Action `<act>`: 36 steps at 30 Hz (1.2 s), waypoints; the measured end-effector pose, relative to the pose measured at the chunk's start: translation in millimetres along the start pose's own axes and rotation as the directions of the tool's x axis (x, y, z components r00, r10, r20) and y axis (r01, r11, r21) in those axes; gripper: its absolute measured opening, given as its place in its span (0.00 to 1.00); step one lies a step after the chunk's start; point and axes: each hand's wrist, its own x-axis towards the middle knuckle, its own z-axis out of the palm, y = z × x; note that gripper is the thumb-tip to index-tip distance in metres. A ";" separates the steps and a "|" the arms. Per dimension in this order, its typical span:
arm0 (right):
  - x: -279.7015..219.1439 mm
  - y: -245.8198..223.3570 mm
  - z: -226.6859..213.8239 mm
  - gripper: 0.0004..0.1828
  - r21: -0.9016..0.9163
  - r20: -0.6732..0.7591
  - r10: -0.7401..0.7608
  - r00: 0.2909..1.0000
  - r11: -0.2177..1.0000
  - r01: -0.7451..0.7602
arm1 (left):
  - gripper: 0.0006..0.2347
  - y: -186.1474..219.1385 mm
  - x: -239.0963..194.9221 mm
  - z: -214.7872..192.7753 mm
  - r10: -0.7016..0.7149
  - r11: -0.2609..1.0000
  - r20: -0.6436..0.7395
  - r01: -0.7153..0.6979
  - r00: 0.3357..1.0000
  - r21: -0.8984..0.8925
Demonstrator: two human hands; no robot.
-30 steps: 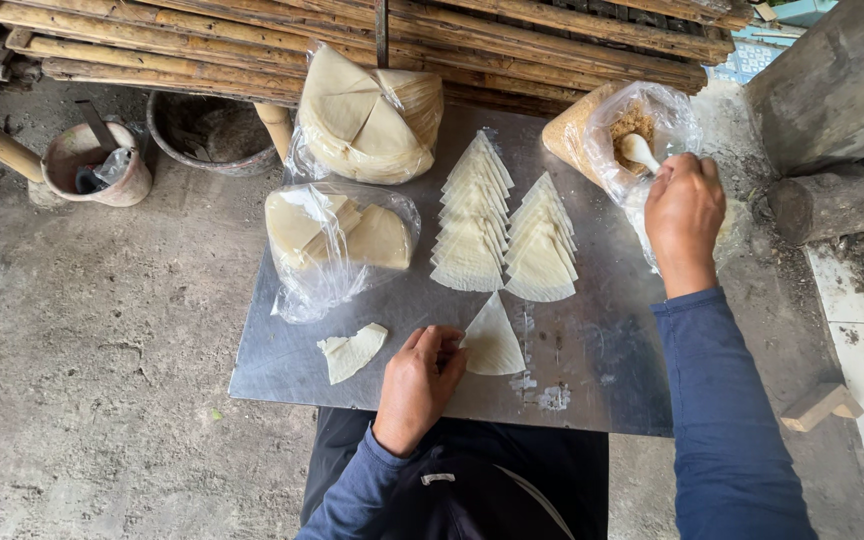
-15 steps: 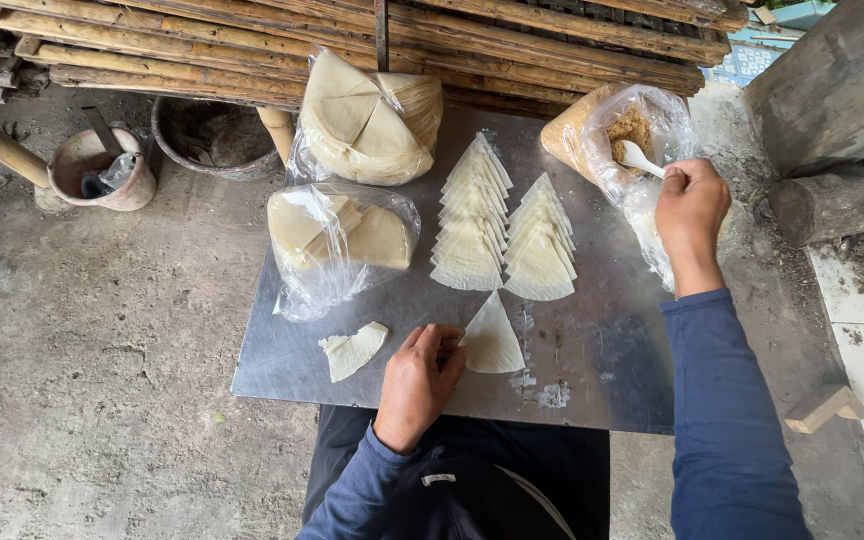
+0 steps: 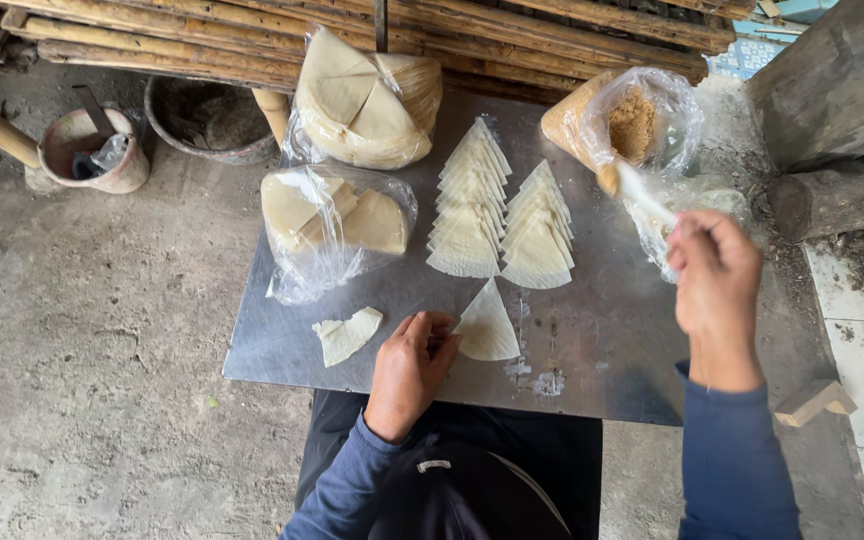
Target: The person folds triangular wrappers, scoops a granular filling into each, and folds them into sealed packets. The person repeats this process multiple times, placing finished units on the table.
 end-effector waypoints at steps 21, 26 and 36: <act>-127.3 2.6 47.5 0.16 -0.463 0.664 -0.489 0.566 0.326 0.824 | 0.08 2.7 -2.8 -1.3 -0.008 1.000 0.003 0.008 1.000 -0.018; -130.1 -0.4 47.5 0.19 -0.418 0.716 -0.508 0.479 0.237 0.877 | 0.08 2.1 -2.7 -1.0 0.006 1.000 -0.003 -0.006 1.000 -0.016; -128.9 19.2 37.9 0.09 -0.508 0.552 -0.447 0.703 0.488 0.709 | 0.08 1.5 -2.2 -2.0 -0.002 1.000 0.018 0.002 1.000 -0.002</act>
